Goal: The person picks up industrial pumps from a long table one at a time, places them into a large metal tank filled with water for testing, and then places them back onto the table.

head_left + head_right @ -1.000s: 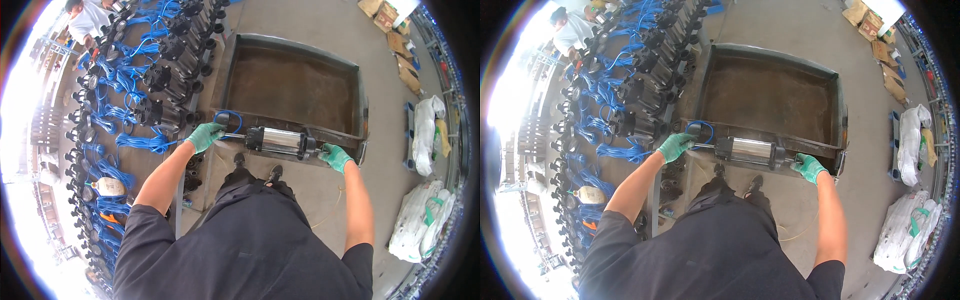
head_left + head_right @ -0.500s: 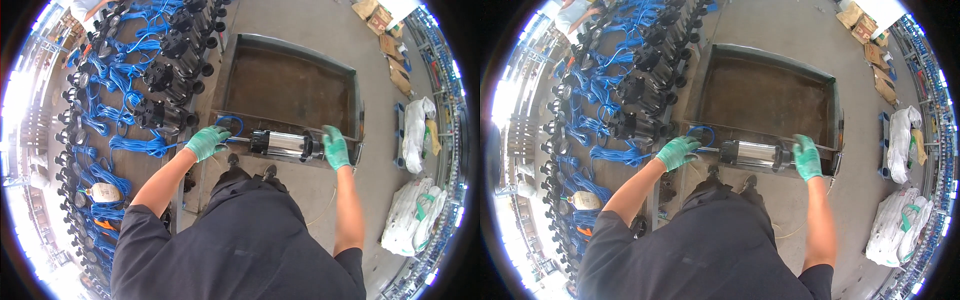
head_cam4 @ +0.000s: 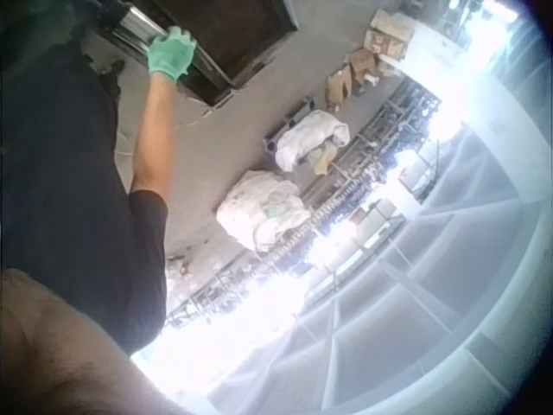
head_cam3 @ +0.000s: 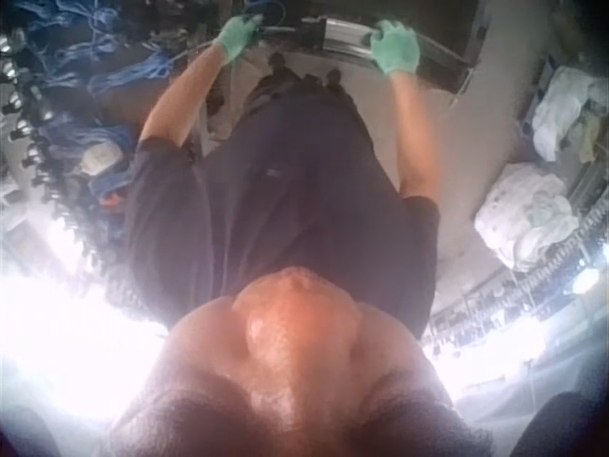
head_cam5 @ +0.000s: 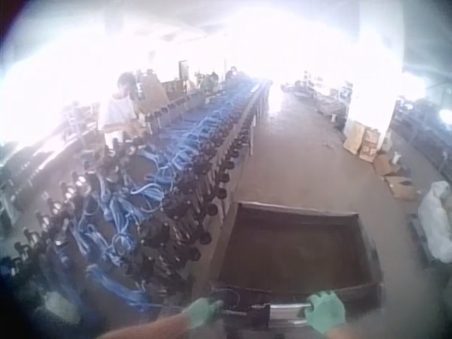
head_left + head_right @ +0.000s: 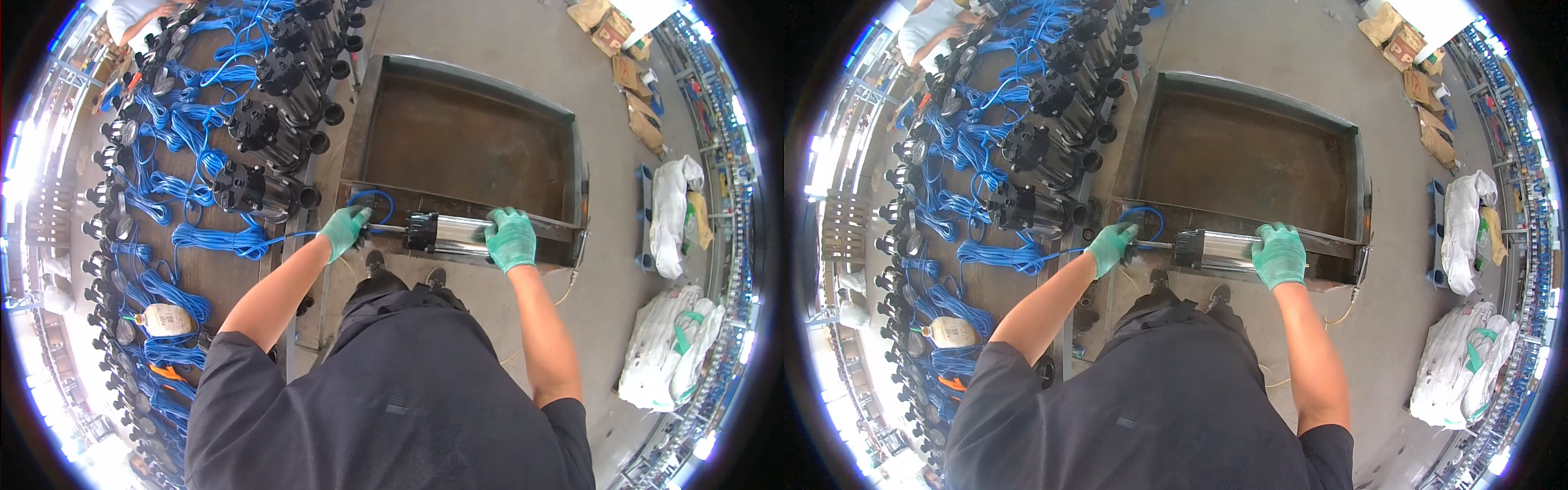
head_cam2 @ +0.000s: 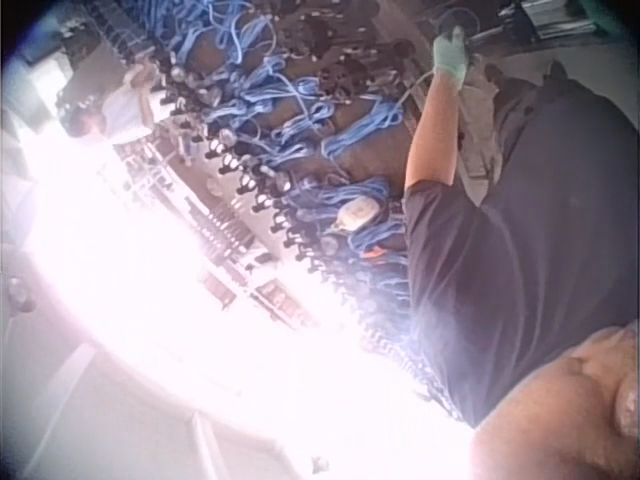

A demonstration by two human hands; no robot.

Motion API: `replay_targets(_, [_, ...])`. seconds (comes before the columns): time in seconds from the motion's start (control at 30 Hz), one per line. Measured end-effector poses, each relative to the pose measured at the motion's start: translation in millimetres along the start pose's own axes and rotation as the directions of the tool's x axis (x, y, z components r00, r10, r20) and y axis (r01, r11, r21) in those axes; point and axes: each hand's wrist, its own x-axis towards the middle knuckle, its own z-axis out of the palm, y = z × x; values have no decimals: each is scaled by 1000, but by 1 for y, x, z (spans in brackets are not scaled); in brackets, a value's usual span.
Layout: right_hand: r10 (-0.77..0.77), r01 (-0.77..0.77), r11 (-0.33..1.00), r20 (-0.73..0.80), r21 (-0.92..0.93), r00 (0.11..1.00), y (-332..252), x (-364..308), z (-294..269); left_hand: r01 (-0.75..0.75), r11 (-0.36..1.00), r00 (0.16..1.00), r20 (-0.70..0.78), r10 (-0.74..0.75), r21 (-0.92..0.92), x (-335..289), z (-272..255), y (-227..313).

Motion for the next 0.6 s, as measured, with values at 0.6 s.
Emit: replay_targets(0.6, [36, -35, 999, -11, 26, 999, -2, 2, 0, -469, 701, 852, 68, 519, 538, -9, -9, -15])
